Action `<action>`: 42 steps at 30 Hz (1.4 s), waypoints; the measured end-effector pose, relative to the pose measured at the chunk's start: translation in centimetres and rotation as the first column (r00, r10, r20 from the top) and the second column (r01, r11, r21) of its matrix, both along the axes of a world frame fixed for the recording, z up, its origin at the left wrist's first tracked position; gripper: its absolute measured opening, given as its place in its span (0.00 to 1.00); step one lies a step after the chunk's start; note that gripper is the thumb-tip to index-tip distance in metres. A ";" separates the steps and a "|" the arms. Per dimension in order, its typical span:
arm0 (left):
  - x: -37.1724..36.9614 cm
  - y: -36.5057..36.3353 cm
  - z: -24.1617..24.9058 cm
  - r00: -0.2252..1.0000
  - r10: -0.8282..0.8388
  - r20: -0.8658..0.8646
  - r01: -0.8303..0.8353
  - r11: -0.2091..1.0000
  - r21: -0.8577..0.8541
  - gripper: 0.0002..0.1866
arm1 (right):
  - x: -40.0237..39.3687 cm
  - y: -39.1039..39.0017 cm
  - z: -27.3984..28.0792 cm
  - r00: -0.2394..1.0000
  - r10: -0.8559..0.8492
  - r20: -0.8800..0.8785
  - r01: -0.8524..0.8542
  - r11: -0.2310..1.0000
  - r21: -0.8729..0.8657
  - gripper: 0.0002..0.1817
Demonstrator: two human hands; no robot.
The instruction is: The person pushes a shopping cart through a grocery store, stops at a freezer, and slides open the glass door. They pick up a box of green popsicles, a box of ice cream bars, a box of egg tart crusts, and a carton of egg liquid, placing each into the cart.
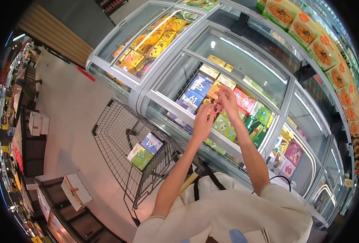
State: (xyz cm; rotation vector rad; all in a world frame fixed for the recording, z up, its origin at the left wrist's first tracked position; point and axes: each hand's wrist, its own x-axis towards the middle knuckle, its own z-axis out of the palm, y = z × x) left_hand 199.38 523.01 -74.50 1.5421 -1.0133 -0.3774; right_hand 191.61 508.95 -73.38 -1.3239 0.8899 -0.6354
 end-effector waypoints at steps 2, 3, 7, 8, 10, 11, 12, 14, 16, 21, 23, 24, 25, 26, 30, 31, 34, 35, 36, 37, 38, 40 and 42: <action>-0.8 -5.3 0.7 0.995 -0.036 0.088 0.037 0.999 -0.006 0.14 | -1.3 -2.6 -0.9 0.993 -0.114 -0.013 0.111 0.982 -0.150 0.19; -0.9 -7.9 0.1 0.985 -0.032 0.169 0.033 0.999 -0.004 0.15 | -2.2 -4.3 -2.0 0.984 -0.171 -0.048 0.149 0.943 -0.297 0.18; -1.2 -16.6 -2.2 0.901 -0.160 0.402 0.110 0.983 0.145 0.19 | -5.2 -11.6 -5.8 0.888 -0.435 -0.148 0.223 0.689 -0.690 0.21; -1.7 -18.4 -2.4 0.877 -0.184 0.443 0.113 0.977 0.181 0.21 | -5.6 -13.0 -6.4 0.854 -0.491 -0.174 0.216 0.638 -0.739 0.22; -2.4 -21.1 -2.7 0.826 -0.205 0.525 0.099 0.970 0.222 0.25 | -6.2 -15.1 -7.6 0.871 -0.455 -0.185 0.162 0.622 -0.766 0.24; -2.6 -22.2 -3.0 0.799 -0.200 0.567 0.082 0.971 0.225 0.28 | -6.3 -15.7 -8.1 0.888 -0.409 -0.211 0.109 0.633 -0.767 0.26; -2.7 -23.2 -3.4 0.771 -0.192 0.608 0.063 0.972 0.227 0.30 | -6.2 -16.0 -8.2 0.903 -0.359 -0.236 0.054 0.640 -0.767 0.27; -2.4 -24.2 -4.3 0.719 -0.248 0.649 0.073 0.956 0.285 0.34 | -6.4 -15.9 -8.5 0.920 -0.291 -0.263 -0.008 0.657 -0.754 0.32; -1.9 -23.9 -4.2 0.645 -0.282 0.711 0.038 0.940 0.338 0.35 | -6.6 -15.8 -8.9 0.930 -0.271 -0.250 -0.003 0.672 -0.741 0.33; -1.6 -22.5 -3.3 0.620 -0.230 0.750 0.039 0.964 0.264 0.28 | -6.4 -13.0 -8.9 0.918 -0.285 -0.277 -0.020 0.664 -0.748 0.31; -1.8 -20.7 -3.2 0.649 -0.256 0.716 0.043 0.952 0.302 0.27 | -7.2 -10.6 -8.7 0.922 -0.248 -0.298 -0.051 0.684 -0.727 0.30; -2.0 -19.4 -3.2 0.667 -0.266 0.696 0.042 0.946 0.321 0.26 | -7.5 -9.4 -8.5 0.931 -0.221 -0.289 -0.054 0.703 -0.710 0.29; -2.1 -17.9 -3.2 0.649 -0.222 0.727 0.043 0.966 0.256 0.25 | -7.6 -8.1 -8.4 0.941 -0.192 -0.279 -0.058 0.720 -0.691 0.28; -2.0 -16.2 -3.2 0.662 -0.253 0.706 0.057 0.956 0.289 0.25 | -7.8 -6.5 -8.4 0.949 -0.163 -0.268 -0.063 0.739 -0.671 0.27; -1.6 -7.9 -2.8 0.700 -0.303 0.646 0.070 0.930 0.361 0.24 | -8.7 -0.3 -6.9 0.973 -0.013 -0.231 -0.129 0.801 -0.585 0.20; -1.6 -5.9 -2.9 0.708 -0.298 0.641 0.059 0.929 0.366 0.24 | -8.8 1.2 -7.0 0.971 0.032 -0.238 -0.161 0.820 -0.549 0.19; -1.7 0.5 -2.3 0.769 -0.366 0.525 0.075 0.867 0.493 0.27 | -8.6 5.6 -7.5 0.951 0.126 -0.282 -0.256 0.832 -0.492 0.18; -1.7 2.5 -2.1 0.774 -0.342 0.533 0.075 0.885 0.459 0.28 | -8.7 6.9 -7.6 0.941 0.150 -0.303 -0.287 0.827 -0.483 0.18; -1.6 4.3 -1.8 0.778 -0.319 0.541 0.076 0.903 0.423 0.28 | -8.6 8.2 -7.0 0.946 0.089 -0.312 -0.251 0.812 -0.526 0.18; -1.5 6.3 -1.2 0.781 -0.296 0.550 0.077 0.919 0.386 0.29 | -8.4 9.5 -6.1 0.948 0.027 -0.316 -0.213 0.793 -0.570 0.18; -1.7 8.7 -0.6 0.830 -0.227 0.510 0.015 0.922 0.387 0.28 | -8.2 10.9 -5.0 0.948 -0.037 -0.316 -0.174 0.770 -0.614 0.18; -2.8 14.2 2.6 0.905 -0.081 0.417 -0.102 0.911 0.399 0.28 | -7.8 15.1 -1.4 0.965 -0.034 -0.259 -0.153 0.729 -0.667 0.17; -3.0 21.0 4.5 0.916 0.119 0.384 -0.280 0.874 0.397 0.24 | -7.3 19.2 0.0 0.969 0.124 -0.216 -0.234 0.746 -0.623 0.16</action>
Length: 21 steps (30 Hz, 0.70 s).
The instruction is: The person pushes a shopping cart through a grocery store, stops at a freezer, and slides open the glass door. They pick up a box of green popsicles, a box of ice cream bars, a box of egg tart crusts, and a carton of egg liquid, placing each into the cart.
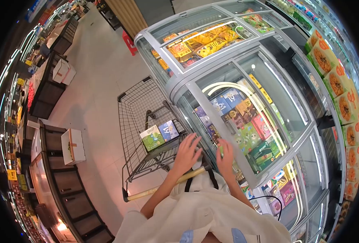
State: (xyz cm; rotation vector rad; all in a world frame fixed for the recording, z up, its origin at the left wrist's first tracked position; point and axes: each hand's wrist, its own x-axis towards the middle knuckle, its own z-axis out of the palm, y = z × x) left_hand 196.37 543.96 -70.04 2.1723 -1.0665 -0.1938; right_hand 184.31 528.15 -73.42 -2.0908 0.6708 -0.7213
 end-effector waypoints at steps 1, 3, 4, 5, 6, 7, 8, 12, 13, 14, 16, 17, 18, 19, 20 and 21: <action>-0.1 3.7 0.0 0.991 0.133 -0.012 -0.133 0.990 0.041 0.23 | -0.4 2.2 0.1 0.990 0.140 0.002 -0.140 0.985 0.099 0.15; 0.0 11.1 -0.4 0.936 0.348 -0.057 -0.341 0.934 0.108 0.21 | 0.3 4.5 -0.5 0.959 0.282 0.020 -0.282 0.946 0.159 0.15; -0.3 14.6 -0.8 0.897 0.432 -0.098 -0.417 0.898 0.140 0.20 | 0.6 4.7 -1.4 0.957 0.290 0.021 -0.290 0.949 0.124 0.15; -0.9 17.8 -1.7 0.879 0.466 -0.100 -0.443 0.876 0.190 0.21 | 0.8 5.0 -1.9 0.955 0.298 0.019 -0.298 0.950 0.091 0.15; -1.6 20.6 -3.1 0.862 0.496 -0.103 -0.463 0.854 0.239 0.21 | 1.1 5.3 -2.0 0.946 0.324 0.005 -0.320 0.935 0.154 0.15; -1.6 22.0 -3.6 0.845 0.524 -0.106 -0.480 0.831 0.283 0.22 | 1.7 5.1 -2.0 0.937 0.348 -0.008 -0.339 0.917 0.210 0.16; -1.8 22.8 -4.1 0.856 0.515 -0.048 -0.484 0.829 0.280 0.23 | 2.2 5.1 -1.8 0.929 0.369 -0.022 -0.350 0.898 0.267 0.16; -1.2 23.4 -2.3 0.857 0.513 0.042 -0.504 0.820 0.271 0.26 | 6.0 4.6 0.1 0.883 0.432 -0.182 -0.413 0.901 0.135 0.17; -0.5 23.4 -2.1 0.853 0.521 0.032 -0.510 0.817 0.268 0.26 | 7.3 4.7 -0.4 0.881 0.429 -0.201 -0.435 0.900 0.013 0.18; 0.4 23.2 -1.9 0.856 0.517 0.020 -0.503 0.824 0.261 0.26 | 8.3 5.0 -0.2 0.882 0.401 -0.249 -0.437 0.893 -0.109 0.19; 2.6 23.3 -1.8 0.868 0.496 -0.003 -0.480 0.842 0.246 0.26 | 11.4 7.4 2.2 0.888 0.318 -0.332 -0.428 0.835 -0.347 0.19; 3.6 23.6 -1.9 0.870 0.494 0.006 -0.480 0.843 0.243 0.25 | 12.8 8.4 2.3 0.868 0.359 -0.344 -0.476 0.799 -0.367 0.21; 4.5 23.8 -2.0 0.869 0.494 0.015 -0.483 0.843 0.237 0.24 | 14.1 9.7 2.1 0.848 0.380 -0.370 -0.509 0.776 -0.372 0.21; 5.4 23.8 -2.2 0.869 0.494 0.023 -0.486 0.843 0.232 0.23 | 15.3 11.0 1.6 0.826 0.400 -0.397 -0.544 0.751 -0.374 0.21; 6.4 23.9 -2.4 0.866 0.499 0.037 -0.495 0.841 0.219 0.23 | 16.2 11.8 1.0 0.801 0.421 -0.425 -0.579 0.725 -0.372 0.22; 7.4 24.0 -2.6 0.862 0.504 0.052 -0.502 0.839 0.210 0.23 | 17.2 12.0 -0.1 0.789 0.385 -0.479 -0.580 0.724 -0.373 0.26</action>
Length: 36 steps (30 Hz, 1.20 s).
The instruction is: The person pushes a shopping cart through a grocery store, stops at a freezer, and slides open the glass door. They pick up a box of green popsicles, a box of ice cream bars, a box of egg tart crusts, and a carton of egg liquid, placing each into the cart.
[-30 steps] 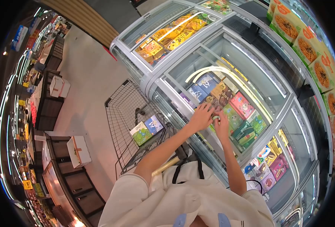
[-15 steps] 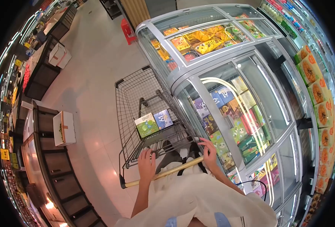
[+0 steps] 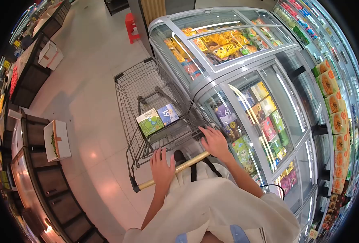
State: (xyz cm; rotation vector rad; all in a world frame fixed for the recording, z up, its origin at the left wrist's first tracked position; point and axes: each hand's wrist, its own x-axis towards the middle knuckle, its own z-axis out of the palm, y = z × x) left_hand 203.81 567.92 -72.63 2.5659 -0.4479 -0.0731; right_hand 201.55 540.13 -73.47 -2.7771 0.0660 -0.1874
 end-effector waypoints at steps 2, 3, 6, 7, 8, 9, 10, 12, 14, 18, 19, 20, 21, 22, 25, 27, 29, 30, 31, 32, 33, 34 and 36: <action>1.7 -0.5 -0.4 0.999 0.012 0.037 -0.012 1.000 0.001 0.23 | 1.9 -0.5 0.1 1.000 0.020 -0.013 -0.019 1.000 0.022 0.27; 3.0 -0.2 -0.7 0.999 0.015 0.052 -0.015 1.000 0.002 0.23 | 3.3 -0.3 0.1 0.999 0.031 -0.022 -0.030 0.999 0.036 0.28; 6.6 0.2 -1.4 0.995 0.016 0.102 -0.017 1.000 0.013 0.23 | 6.7 -0.3 -0.2 0.998 0.046 -0.032 -0.046 0.999 0.007 0.29; 7.8 0.3 -1.5 0.993 0.015 0.117 -0.017 1.000 0.018 0.23 | 8.0 -0.2 -0.3 0.998 0.051 -0.029 -0.050 0.999 0.011 0.29; 8.1 -0.3 -0.9 0.994 0.019 0.103 -0.021 1.000 0.014 0.22 | 8.3 -0.9 -0.4 0.998 0.057 -0.040 -0.056 0.998 0.012 0.29; 9.6 -0.2 -1.0 0.995 0.022 0.101 -0.022 1.000 -0.001 0.21 | 9.7 -0.8 -0.6 0.998 0.057 -0.035 -0.057 0.998 0.000 0.29; 11.0 0.0 -1.2 0.995 0.027 0.098 -0.026 1.000 -0.013 0.20 | 11.2 -0.5 -0.8 0.998 0.060 -0.031 -0.060 0.998 -0.008 0.29; 13.6 0.4 -1.6 0.996 0.032 0.085 -0.031 0.999 -0.021 0.21 | 13.7 -0.2 -1.4 0.997 0.069 -0.027 -0.070 0.997 -0.018 0.29; 16.1 0.8 -2.0 0.996 0.047 0.071 -0.046 0.999 -0.020 0.21 | 16.3 0.1 -2.0 0.997 0.072 -0.025 -0.072 0.997 -0.019 0.29; 20.3 0.5 -1.9 0.997 0.064 0.036 -0.063 0.998 -0.028 0.21 | 20.5 -0.4 -2.6 0.993 0.089 -0.081 -0.084 0.994 0.064 0.31; 22.9 0.4 -2.0 0.997 0.060 0.040 -0.059 0.998 -0.025 0.21 | 22.8 -0.7 -2.6 0.995 0.076 -0.068 -0.071 0.994 0.081 0.30; 23.8 0.5 -2.3 0.998 0.063 0.031 -0.062 0.998 -0.024 0.21 | 23.9 -0.3 -2.7 0.995 0.071 -0.068 -0.064 0.993 0.096 0.30; 25.0 0.6 -2.4 0.998 0.056 0.038 -0.056 0.998 -0.026 0.20 | 25.0 -0.1 -2.8 0.995 0.069 -0.066 -0.061 0.992 0.109 0.29; 25.7 0.2 -1.9 0.998 0.055 0.015 -0.055 0.998 -0.008 0.20 | 25.8 -0.4 -3.1 0.990 0.076 -0.123 -0.061 0.991 0.116 0.31; 28.9 0.1 -2.7 0.997 0.055 0.061 -0.054 0.999 -0.008 0.19 | 29.0 -0.7 -3.4 0.985 0.081 -0.150 -0.061 0.989 0.134 0.32; 30.9 0.3 -3.1 0.996 0.056 0.073 -0.056 0.998 -0.006 0.19 | 31.1 -0.6 -3.8 0.988 0.088 -0.129 -0.069 0.987 0.144 0.33; 32.2 0.1 -2.9 0.998 0.057 0.031 -0.057 0.998 0.004 0.19 | 32.1 -0.8 -4.2 0.983 0.091 -0.162 -0.062 0.983 0.175 0.33; 32.8 0.0 -2.9 0.998 0.061 0.018 -0.062 0.998 0.011 0.19 | 33.0 -0.9 -4.3 0.982 0.089 -0.167 -0.059 0.983 0.176 0.33; 33.6 -0.1 -2.9 0.998 0.064 0.010 -0.065 0.998 0.015 0.19 | 34.0 -1.0 -4.4 0.982 0.085 -0.166 -0.056 0.983 0.174 0.33; 34.6 -0.4 -2.9 0.998 0.066 0.006 -0.066 0.998 0.021 0.19 | 35.0 -1.0 -4.7 0.984 0.076 -0.161 -0.044 0.980 0.194 0.32; 35.4 -0.6 -2.9 0.997 0.079 0.002 -0.079 0.997 0.025 0.19 | 36.0 -1.1 -4.5 0.986 0.069 -0.153 -0.038 0.979 0.201 0.32; 36.0 -0.8 -2.9 0.996 0.090 -0.006 -0.090 0.995 0.032 0.20 | 36.6 -1.1 -4.4 0.987 0.061 -0.149 -0.029 0.977 0.212 0.32; 37.2 -1.1 -2.7 0.995 0.097 -0.027 -0.096 0.994 0.043 0.19 | 37.9 -1.0 -4.4 0.994 0.033 -0.100 -0.009 0.972 0.233 0.30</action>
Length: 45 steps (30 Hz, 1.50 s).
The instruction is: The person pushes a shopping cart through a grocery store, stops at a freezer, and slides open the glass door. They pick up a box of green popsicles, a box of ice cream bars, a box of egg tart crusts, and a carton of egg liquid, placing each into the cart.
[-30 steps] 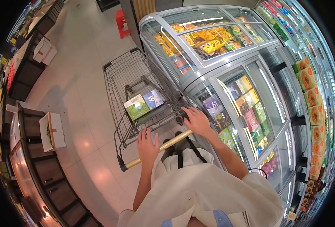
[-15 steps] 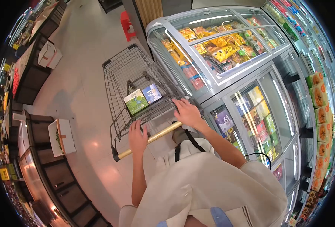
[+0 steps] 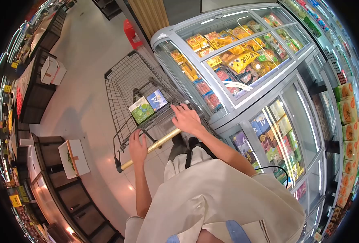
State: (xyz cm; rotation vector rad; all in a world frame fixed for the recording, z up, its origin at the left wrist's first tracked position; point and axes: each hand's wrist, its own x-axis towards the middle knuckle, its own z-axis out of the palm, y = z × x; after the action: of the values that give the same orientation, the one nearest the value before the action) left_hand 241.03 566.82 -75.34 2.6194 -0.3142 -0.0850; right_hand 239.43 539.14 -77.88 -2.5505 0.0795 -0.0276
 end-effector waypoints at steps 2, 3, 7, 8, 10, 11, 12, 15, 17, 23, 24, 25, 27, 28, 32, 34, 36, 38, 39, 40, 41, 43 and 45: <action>1.3 -0.5 -0.1 1.000 0.001 0.002 -0.001 1.000 -0.012 0.19 | 1.3 -0.2 -0.1 1.000 -0.018 0.015 0.018 1.000 -0.002 0.30; 1.9 -0.6 -0.2 1.000 -0.002 0.003 0.002 1.000 -0.005 0.19 | 1.9 -0.4 -0.2 0.999 -0.020 0.026 0.020 1.000 -0.003 0.29; 4.5 -0.7 -0.8 1.000 -0.003 -0.030 0.004 0.999 0.033 0.21 | 5.2 -0.6 -1.4 0.997 -0.035 0.063 0.035 0.999 0.016 0.29; 5.4 -0.9 -0.8 1.000 -0.003 -0.031 0.004 0.999 0.037 0.21 | 6.0 -0.7 -1.5 0.997 -0.053 0.057 0.053 0.999 0.007 0.29; 7.2 -1.5 -0.8 0.999 -0.001 -0.040 0.002 0.999 0.033 0.21 | 7.7 -0.8 -2.3 0.996 -0.063 0.068 0.063 0.998 -0.001 0.29; 7.8 -1.7 -0.7 0.998 0.006 -0.055 -0.004 1.000 0.028 0.21 | 8.3 -0.8 -2.7 0.995 -0.065 0.069 0.065 0.998 -0.003 0.28; 8.3 -1.8 -0.6 0.997 0.014 -0.071 -0.013 1.000 0.025 0.21 | 9.0 -0.9 -3.0 0.995 -0.069 0.068 0.070 0.998 -0.003 0.28; 10.4 -2.1 -0.7 0.998 0.030 -0.053 -0.028 0.999 0.029 0.21 | 11.4 -1.0 -3.4 0.995 -0.072 0.067 0.072 0.997 0.003 0.28; 12.2 -2.3 -1.1 0.998 0.029 -0.052 -0.028 0.999 0.036 0.21 | 13.2 -1.4 -3.6 0.996 -0.067 0.057 0.067 0.998 0.012 0.27; 17.0 -1.4 -2.3 0.999 -0.046 -0.007 0.046 0.998 0.053 0.22 | 17.6 -1.2 -3.3 0.995 -0.058 0.079 0.059 0.998 -0.020 0.28; 18.0 -1.4 -2.4 0.998 -0.060 -0.007 0.060 0.996 0.063 0.22 | 18.3 -1.3 -2.8 0.997 -0.055 0.047 0.056 0.998 -0.028 0.29; 18.7 -1.3 -2.4 0.998 -0.055 -0.028 0.057 0.997 0.058 0.23 | 18.9 -1.3 -2.8 0.997 -0.054 0.050 0.055 0.998 -0.033 0.29; 19.9 -1.3 -2.3 0.996 -0.054 -0.069 0.058 0.997 0.053 0.24 | 20.0 -1.2 -3.0 0.997 -0.057 0.057 0.059 0.998 -0.038 0.30; 20.5 -1.2 -2.3 0.995 -0.066 -0.078 0.070 0.996 0.056 0.25 | 20.3 -1.2 -2.7 0.998 -0.053 0.044 0.054 0.998 -0.037 0.30; 22.6 -1.2 -2.2 0.993 -0.088 -0.073 0.090 0.996 0.028 0.24 | 21.9 -0.8 -1.8 0.997 -0.056 0.049 0.060 0.995 -0.079 0.31; 23.4 -1.1 -2.4 0.990 -0.100 -0.103 0.102 0.995 0.020 0.24 | 22.3 -0.8 -1.7 0.996 -0.067 0.051 0.072 0.992 -0.104 0.31; 24.2 -0.9 -2.4 0.988 -0.107 -0.113 0.110 0.994 0.019 0.23 | 22.7 -0.8 -2.0 0.994 -0.058 0.090 0.070 0.988 -0.137 0.30; 24.5 -0.4 -2.9 0.987 -0.100 -0.122 0.105 0.994 0.031 0.22 | 22.8 -1.0 -2.4 0.992 -0.054 0.113 0.065 0.993 -0.096 0.30; 24.8 -0.7 -2.9 0.987 -0.097 -0.127 0.102 0.994 0.036 0.22 | 22.9 -1.2 -2.1 0.991 -0.052 0.124 0.062 0.995 -0.077 0.29; 25.4 -1.3 -2.9 0.993 -0.081 -0.090 0.083 0.996 0.016 0.21 | 23.0 -1.4 -1.5 0.998 -0.043 0.042 0.042 0.999 0.027 0.26; 26.1 -2.1 -3.0 0.996 -0.066 -0.051 0.066 0.998 -0.006 0.21 | 23.4 -2.0 -1.4 0.997 -0.020 0.074 0.015 0.997 0.070 0.24; 27.5 -4.9 -1.8 0.999 -0.029 -0.036 0.024 0.988 -0.152 0.20 | 23.7 -2.8 -1.3 0.990 0.032 0.136 -0.053 0.986 0.158 0.22; 30.6 -11.2 -0.1 0.997 0.007 -0.078 -0.037 0.920 -0.391 0.19 | 23.9 -4.4 0.0 0.978 -0.070 0.198 0.017 0.966 0.258 0.21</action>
State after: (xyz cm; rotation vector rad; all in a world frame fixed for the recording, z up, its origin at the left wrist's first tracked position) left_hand 271.59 555.60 -75.44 2.2138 -0.2460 -0.1007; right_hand 263.33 534.74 -77.93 -2.2732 0.0550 -0.2812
